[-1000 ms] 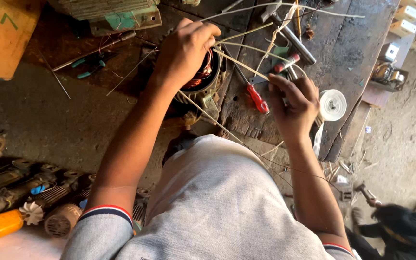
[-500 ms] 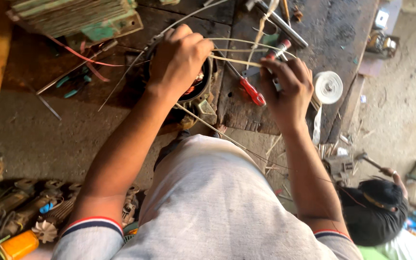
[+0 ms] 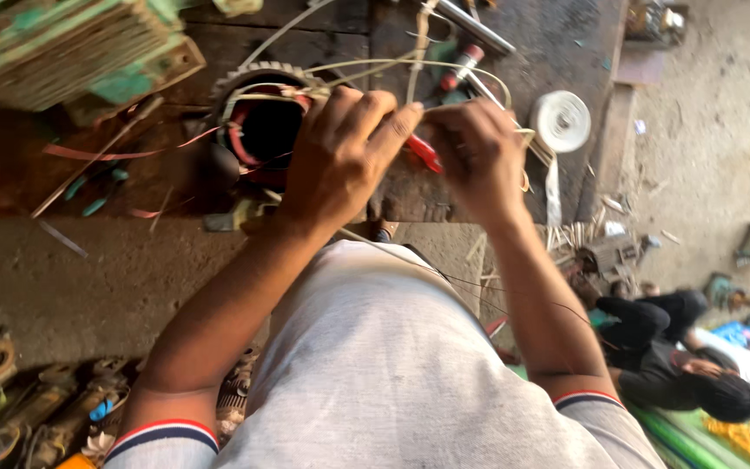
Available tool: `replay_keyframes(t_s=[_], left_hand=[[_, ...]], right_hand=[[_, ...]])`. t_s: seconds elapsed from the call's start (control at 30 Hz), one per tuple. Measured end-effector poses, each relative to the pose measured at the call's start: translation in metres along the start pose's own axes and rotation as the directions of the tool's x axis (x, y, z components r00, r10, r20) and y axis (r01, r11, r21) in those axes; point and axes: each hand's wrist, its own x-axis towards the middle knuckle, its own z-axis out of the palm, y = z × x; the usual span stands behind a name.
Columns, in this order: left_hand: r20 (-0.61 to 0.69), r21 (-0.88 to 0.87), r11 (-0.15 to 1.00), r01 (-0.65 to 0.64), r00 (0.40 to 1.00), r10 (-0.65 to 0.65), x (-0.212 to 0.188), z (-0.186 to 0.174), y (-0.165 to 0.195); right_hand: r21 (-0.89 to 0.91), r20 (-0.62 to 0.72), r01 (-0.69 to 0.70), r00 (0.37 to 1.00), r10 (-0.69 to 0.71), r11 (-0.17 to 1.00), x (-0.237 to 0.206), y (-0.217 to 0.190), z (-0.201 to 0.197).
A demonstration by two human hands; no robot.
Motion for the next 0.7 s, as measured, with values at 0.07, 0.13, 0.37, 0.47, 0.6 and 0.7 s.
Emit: replay_keyframes(t_s=[0.07,0.13,0.37,0.47,0.6,0.7], left_hand=[[0.010,-0.086,0.996,-0.014,1.000,0.015,0.003,0.004,0.018],[0.026,-0.157,0.987,-0.025,0.999,0.029,0.009,0.008,0.026],[0.078,-0.358,0.934,0.019,0.997,0.009,0.034,0.041,0.060],[0.072,-0.575,0.809,0.124,0.992,-0.101,0.061,0.059,0.069],[-0.034,-0.720,0.692,0.042,0.995,-0.095,0.104,0.065,0.080],[-0.057,-0.639,0.768,0.035,0.994,-0.092,0.144,0.071,0.095]], right_hand=[[0.011,0.019,-0.044,0.999,0.044,0.999,-0.012,-0.004,-0.009],[0.110,0.043,-0.212,0.977,0.208,0.971,-0.024,-0.003,-0.018],[-0.308,-0.249,-0.016,0.966,-0.064,0.951,-0.087,0.023,-0.034],[-0.309,-0.350,-0.096,0.937,-0.019,0.946,-0.123,0.069,-0.045],[-0.244,0.059,-0.479,0.860,0.506,0.843,-0.154,0.133,-0.036],[-0.246,0.099,-0.482,0.850,0.517,0.841,-0.163,0.155,-0.031]])
